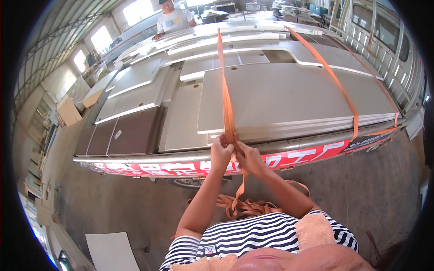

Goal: The person retrieves cargo straps from a truck cabin and untangles them. They then secure the boards loaded onto the truck bed by extending the straps over the cargo and fastening them in place with a coworker.

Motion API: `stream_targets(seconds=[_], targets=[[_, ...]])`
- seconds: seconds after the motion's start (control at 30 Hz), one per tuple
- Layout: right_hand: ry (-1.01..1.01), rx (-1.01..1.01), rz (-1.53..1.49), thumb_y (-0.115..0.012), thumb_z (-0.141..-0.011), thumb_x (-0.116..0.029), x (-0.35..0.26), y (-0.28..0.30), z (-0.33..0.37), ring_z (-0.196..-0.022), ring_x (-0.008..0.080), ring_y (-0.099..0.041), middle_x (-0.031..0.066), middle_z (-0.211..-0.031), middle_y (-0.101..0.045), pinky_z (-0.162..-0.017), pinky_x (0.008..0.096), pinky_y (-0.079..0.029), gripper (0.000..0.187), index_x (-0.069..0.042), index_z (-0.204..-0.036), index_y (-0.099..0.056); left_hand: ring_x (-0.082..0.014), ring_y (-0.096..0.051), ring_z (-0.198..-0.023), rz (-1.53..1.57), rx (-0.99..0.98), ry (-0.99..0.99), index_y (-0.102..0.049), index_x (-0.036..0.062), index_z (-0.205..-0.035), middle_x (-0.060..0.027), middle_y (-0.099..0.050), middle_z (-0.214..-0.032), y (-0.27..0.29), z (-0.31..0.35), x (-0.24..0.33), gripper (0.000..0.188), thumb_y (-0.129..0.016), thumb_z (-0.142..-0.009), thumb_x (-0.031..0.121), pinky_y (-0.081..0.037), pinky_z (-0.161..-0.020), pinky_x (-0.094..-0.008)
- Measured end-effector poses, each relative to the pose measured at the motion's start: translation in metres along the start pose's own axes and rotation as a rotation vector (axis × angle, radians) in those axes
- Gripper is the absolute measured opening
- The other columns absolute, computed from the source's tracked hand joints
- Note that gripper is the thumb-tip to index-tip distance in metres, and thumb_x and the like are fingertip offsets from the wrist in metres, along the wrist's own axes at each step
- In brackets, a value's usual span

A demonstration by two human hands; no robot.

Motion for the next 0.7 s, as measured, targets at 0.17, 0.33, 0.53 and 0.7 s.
stream_targets(seconds=[0.17,0.33,0.53,0.7], targets=[[-0.197,0.044,-0.19,-0.058,-0.083,-0.008,-0.002,-0.012,-0.002,-0.06,0.015,-0.064,0.0094,-0.072,-0.064,-0.056,0.0298,-0.052,0.058,0.001,-0.139,-0.042,-0.013,-0.059,-0.08,0.216,-0.092,0.155,-0.056,-0.0058,-0.112,-0.0072,-0.062,-0.096,0.01,0.007,0.008,0.039,-0.049,-0.075,-0.001,-0.047,-0.069,-0.0247],[-0.148,-0.031,-0.706,-0.049,-0.083,-0.001,-0.009,0.004,-0.008,-0.049,0.0092,-0.052,0.0016,-0.066,-0.056,-0.047,0.0254,-0.048,0.053,0.002,-0.136,-0.048,-0.0097,-0.054,-0.073,0.289,-0.184,0.211,-0.058,-0.004,-0.111,-0.0035,-0.061,-0.09,0.017,0.001,0.009,0.035,-0.049,-0.077,0.0,-0.043,-0.064,-0.0223],[-0.212,-0.086,-0.313,-0.054,-0.084,-0.004,-0.013,0.004,-0.002,-0.053,0.0091,-0.054,0.0034,-0.078,-0.06,-0.047,0.0257,-0.049,0.057,0.001,-0.14,-0.042,-0.0066,-0.049,-0.069,0.302,-0.278,0.262,-0.05,-0.0043,-0.127,-0.0048,-0.063,-0.101,0.028,-0.004,0.006,0.047,-0.055,-0.082,0.006,-0.038,-0.058,-0.0206],[-0.219,-0.048,-0.483,-0.054,-0.085,-0.001,-0.01,0.002,-0.005,-0.055,0.0085,-0.056,0.0038,-0.077,-0.06,-0.048,0.0247,-0.049,0.06,-0.002,-0.142,-0.039,-0.0067,-0.046,-0.064,0.38,-0.188,0.425,-0.045,-0.0045,-0.133,-0.0058,-0.063,-0.099,0.023,-0.001,0.013,0.055,-0.06,-0.082,0.01,-0.037,-0.052,-0.0208]])
Point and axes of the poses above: each hand's wrist, its own z-axis away from the middle knuckle, its own y-axis out of the back of the hand, x = y × z, the point moved 1 cm from there along -z, towards the middle knuckle
